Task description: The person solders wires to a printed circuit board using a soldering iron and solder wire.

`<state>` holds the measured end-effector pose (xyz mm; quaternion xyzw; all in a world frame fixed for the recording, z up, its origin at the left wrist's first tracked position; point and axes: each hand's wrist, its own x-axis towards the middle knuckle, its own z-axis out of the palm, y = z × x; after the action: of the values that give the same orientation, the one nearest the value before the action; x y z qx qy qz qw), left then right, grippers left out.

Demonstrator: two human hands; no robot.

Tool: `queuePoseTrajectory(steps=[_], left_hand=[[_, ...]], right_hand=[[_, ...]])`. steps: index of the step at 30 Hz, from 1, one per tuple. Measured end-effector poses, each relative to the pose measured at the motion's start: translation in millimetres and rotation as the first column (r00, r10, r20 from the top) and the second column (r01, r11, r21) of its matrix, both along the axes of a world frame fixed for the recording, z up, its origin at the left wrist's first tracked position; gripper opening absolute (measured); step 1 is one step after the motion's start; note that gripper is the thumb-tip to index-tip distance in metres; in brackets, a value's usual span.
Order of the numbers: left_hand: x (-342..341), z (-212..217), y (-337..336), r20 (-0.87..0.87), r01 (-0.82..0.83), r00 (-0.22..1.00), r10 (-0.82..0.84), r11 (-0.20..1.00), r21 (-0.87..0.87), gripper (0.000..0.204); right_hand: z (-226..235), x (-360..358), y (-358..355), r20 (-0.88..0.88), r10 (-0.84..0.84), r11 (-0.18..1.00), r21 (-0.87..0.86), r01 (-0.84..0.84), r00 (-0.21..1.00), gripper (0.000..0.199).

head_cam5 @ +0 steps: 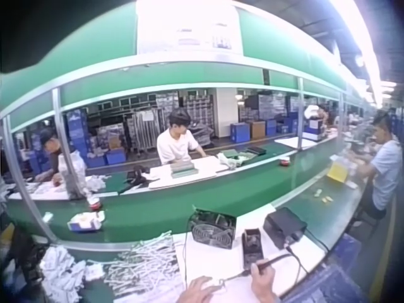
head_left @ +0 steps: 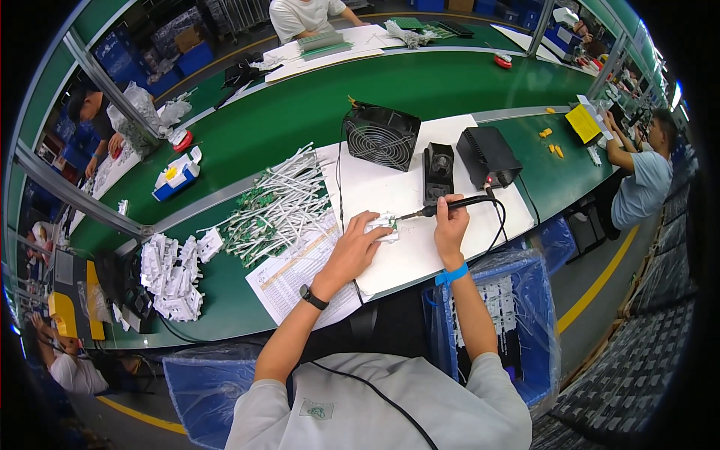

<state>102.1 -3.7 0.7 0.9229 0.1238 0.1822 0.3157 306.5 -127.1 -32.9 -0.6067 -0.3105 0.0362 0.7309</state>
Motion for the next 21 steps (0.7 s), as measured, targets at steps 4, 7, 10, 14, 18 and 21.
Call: queuePoseTrajectory(steps=[4, 7, 10, 14, 18, 21], left_hand=[[0.4, -1.2, 0.2, 0.003, -0.001, 1.0, 0.001, 1.0, 0.0, 0.034], [0.3, -1.7, 0.2, 0.002, 0.001, 1.0, -0.001, 1.0, -0.006, 0.033], [0.0, -1.5, -0.7, -0.002, -0.004, 1.0, 0.004, 1.0, 0.008, 0.036], [4.0, -1.3, -3.5, -0.018, -0.016, 1.0, 0.016, 0.999, 0.042, 0.04], [5.5, 3.6, -6.1, -0.011, -0.034, 0.999, 0.035, 0.997, 0.063, 0.044], [5.2, 4.5, -4.0, -0.041, -0.024, 0.999, 0.027, 0.998, 0.064, 0.048]], right_hand=[[-0.5, 1.2, 0.4, -0.002, 0.013, 1.0, 0.002, -0.013, 1.0, 0.012], [-0.9, 0.3, 1.1, -0.002, 0.005, 1.0, 0.007, -0.005, 1.0, 0.012], [-0.2, 1.5, -0.4, 0.012, -0.052, 0.999, 0.017, 0.052, 0.999, 0.014], [0.4, 4.6, -2.0, -0.022, -0.091, 0.995, 0.023, 0.092, 0.996, 0.015], [-1.5, 5.6, -3.8, -0.001, -0.115, 0.993, 0.031, 0.115, 0.993, 0.015], [-1.2, 4.7, -4.5, -0.009, -0.115, 0.992, 0.041, 0.116, 0.993, 0.014]])
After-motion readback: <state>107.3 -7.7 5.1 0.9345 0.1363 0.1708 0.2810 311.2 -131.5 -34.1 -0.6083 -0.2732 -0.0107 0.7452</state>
